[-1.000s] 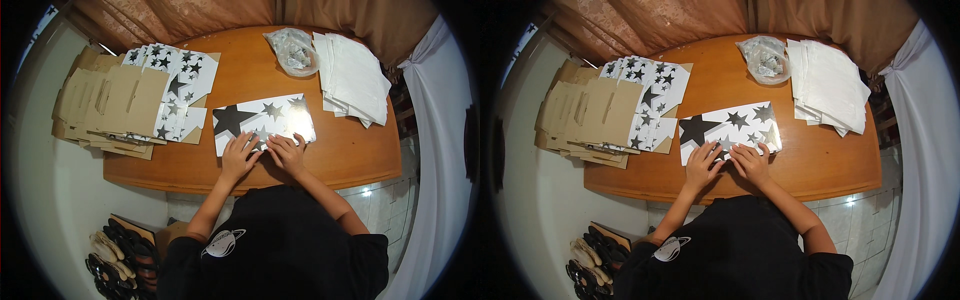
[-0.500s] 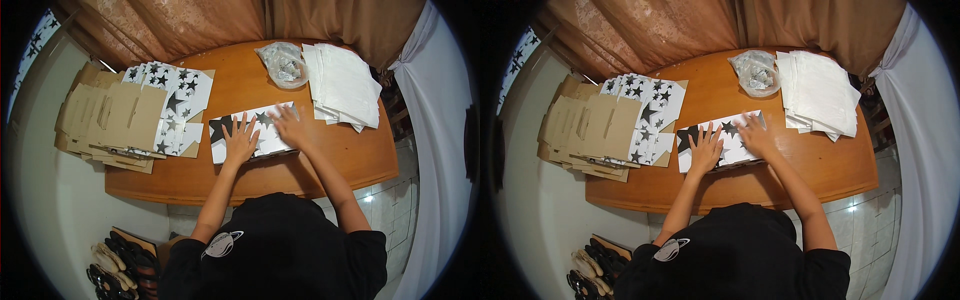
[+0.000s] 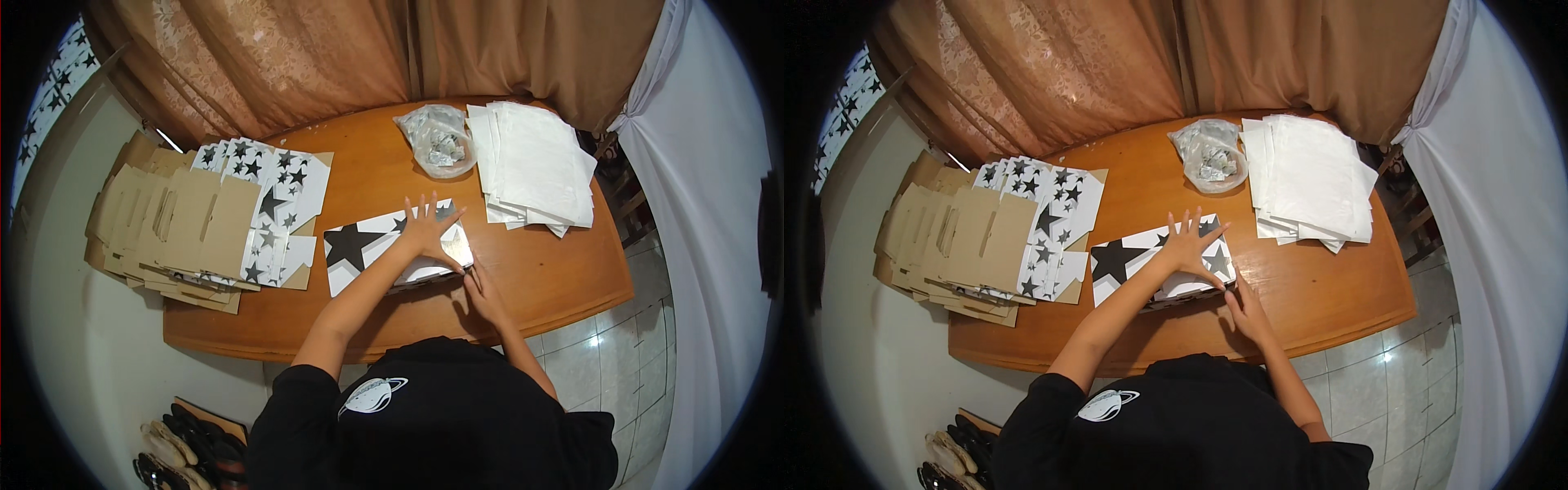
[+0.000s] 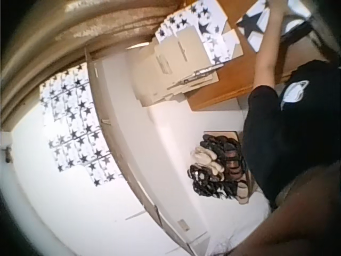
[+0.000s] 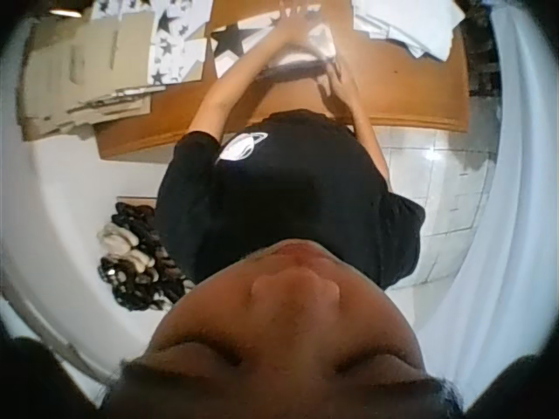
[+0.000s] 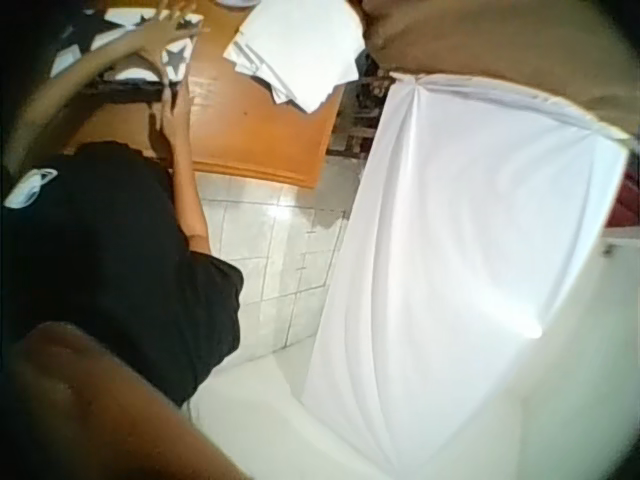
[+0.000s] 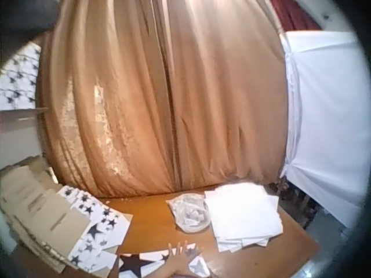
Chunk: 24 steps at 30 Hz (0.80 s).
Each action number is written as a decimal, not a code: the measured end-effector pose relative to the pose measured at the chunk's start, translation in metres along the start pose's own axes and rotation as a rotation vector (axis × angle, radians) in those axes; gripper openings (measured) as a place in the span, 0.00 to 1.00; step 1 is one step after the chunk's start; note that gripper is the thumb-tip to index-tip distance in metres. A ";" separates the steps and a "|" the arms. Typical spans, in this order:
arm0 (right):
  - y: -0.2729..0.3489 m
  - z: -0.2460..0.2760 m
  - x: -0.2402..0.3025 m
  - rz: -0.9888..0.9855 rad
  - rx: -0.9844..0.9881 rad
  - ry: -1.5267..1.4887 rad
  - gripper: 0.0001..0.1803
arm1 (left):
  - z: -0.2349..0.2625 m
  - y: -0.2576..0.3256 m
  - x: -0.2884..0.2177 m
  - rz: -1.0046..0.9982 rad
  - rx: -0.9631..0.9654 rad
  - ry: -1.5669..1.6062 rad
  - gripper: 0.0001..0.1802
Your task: Assembling cardboard shoe boxes, lining them with tissue paper, adding packets, and stacking them on a storage shelf.
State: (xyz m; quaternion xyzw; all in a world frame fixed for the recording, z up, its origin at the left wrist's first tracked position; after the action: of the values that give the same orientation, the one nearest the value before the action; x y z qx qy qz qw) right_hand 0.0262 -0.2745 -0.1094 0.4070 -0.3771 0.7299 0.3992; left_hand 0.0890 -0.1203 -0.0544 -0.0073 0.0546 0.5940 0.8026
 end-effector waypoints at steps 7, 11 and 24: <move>0.011 -0.005 -0.008 -0.007 0.115 -0.075 0.37 | -0.013 -0.011 -0.017 -0.108 0.040 0.010 0.74; 0.009 0.002 -0.010 0.051 0.178 -0.032 0.36 | -0.003 0.007 -0.017 -0.185 -0.238 -0.010 0.74; -0.088 0.017 0.141 0.960 0.098 0.796 0.50 | 0.129 0.123 0.003 -0.500 -0.473 0.296 0.82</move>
State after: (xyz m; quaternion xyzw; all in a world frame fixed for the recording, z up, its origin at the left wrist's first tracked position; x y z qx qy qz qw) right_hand 0.0602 -0.2158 0.0434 -0.0931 -0.3062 0.9401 0.1174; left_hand -0.0172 -0.0713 0.0796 -0.2913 0.0281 0.3686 0.8823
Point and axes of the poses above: each hand's wrist, its own y-axis away from the middle knuckle, its own z-axis out of the back of the hand, x = y × z, the point moved 6 cm from there along -y, towards the middle knuckle, and after that the axes turned 4 degrees about -x, right-handed, at the moved point
